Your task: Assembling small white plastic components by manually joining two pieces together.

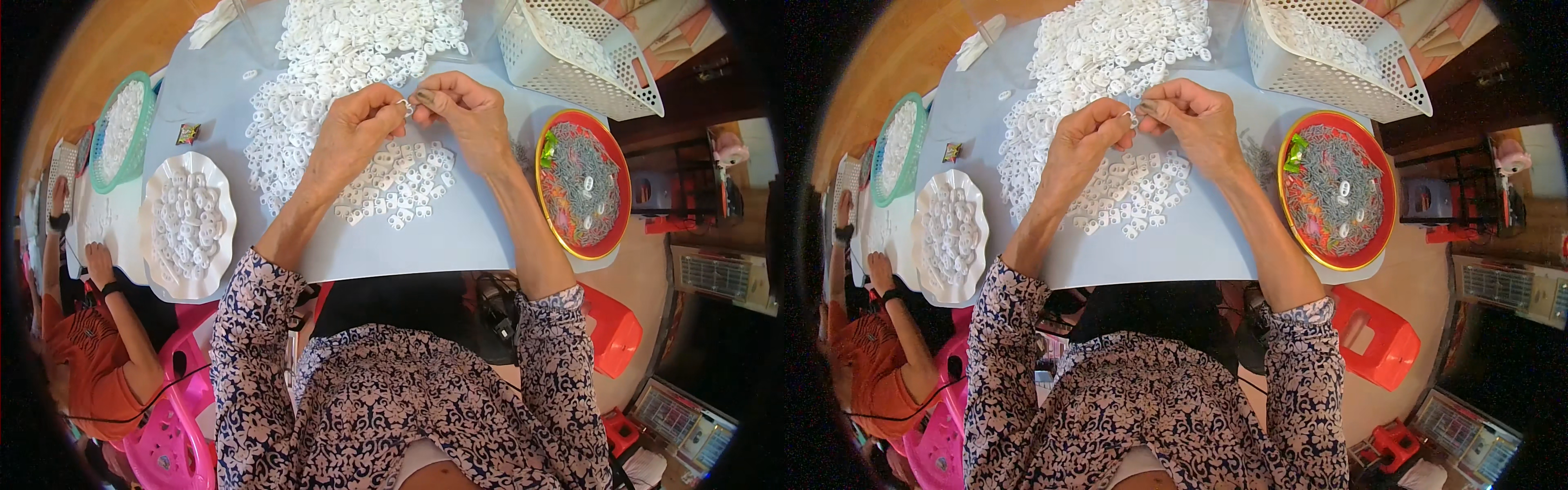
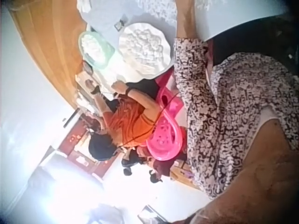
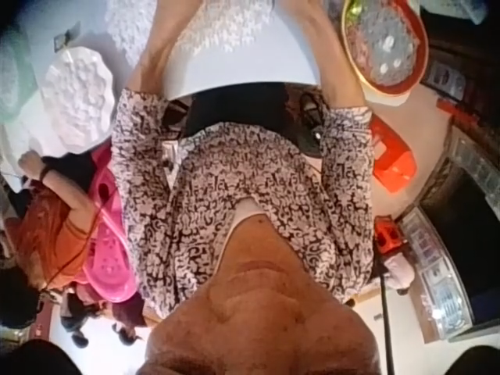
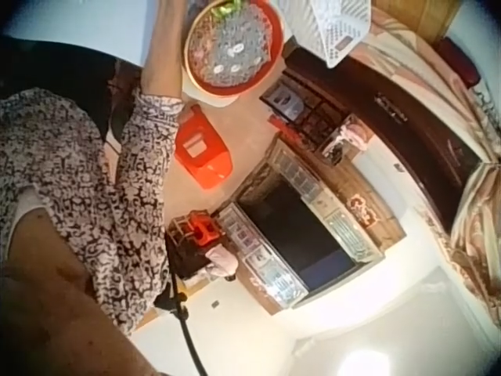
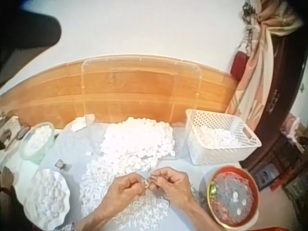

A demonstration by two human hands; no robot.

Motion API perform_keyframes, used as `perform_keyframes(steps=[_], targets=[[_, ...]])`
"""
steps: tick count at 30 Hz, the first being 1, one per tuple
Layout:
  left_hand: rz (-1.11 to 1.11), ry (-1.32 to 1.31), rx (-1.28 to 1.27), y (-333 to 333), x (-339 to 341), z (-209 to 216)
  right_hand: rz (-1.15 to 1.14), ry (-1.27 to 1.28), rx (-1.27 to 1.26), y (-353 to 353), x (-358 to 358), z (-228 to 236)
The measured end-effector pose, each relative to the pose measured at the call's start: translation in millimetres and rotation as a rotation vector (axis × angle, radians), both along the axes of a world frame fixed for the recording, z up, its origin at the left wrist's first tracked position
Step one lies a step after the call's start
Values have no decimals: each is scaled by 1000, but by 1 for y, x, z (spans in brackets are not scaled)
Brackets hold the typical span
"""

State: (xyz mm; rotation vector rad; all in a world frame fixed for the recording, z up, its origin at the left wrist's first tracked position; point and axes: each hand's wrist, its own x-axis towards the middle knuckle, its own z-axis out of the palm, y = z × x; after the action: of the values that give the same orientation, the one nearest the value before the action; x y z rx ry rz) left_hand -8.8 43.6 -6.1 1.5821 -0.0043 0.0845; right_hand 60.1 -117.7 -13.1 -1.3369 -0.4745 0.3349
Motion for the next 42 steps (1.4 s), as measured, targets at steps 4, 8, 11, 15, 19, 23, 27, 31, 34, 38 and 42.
perform_keyframes(steps=[4,8,11,15,19,23,27,31,34,38,42], targets=[[16,3,-9,-1,-2,1,6,-34,-77,-1,-2,1],[19,7,-20,-1,-1,1,45,-28,-53,-2,-2,0],[26,10,-15,-2,-1,2,42,-26,-4,-1,-5,2],[40,31,-4,-4,-3,3,19,3,16,1,-6,3],[58,23,20,-4,-3,2,8,0,3,0,-6,3],[47,-6,-10,-5,-3,1,17,-15,-5,1,-8,2],[46,-22,35,-5,-3,2,0,-38,15,2,-8,2],[58,-45,137,-8,-4,5,21,-127,29,0,-4,-3],[60,-56,150,-8,-5,4,18,-87,18,1,-7,3],[22,-69,44,-8,-4,2,35,-91,-55,-3,-6,2],[-11,-76,46,-6,-2,0,13,-94,-139,-6,-6,3]])
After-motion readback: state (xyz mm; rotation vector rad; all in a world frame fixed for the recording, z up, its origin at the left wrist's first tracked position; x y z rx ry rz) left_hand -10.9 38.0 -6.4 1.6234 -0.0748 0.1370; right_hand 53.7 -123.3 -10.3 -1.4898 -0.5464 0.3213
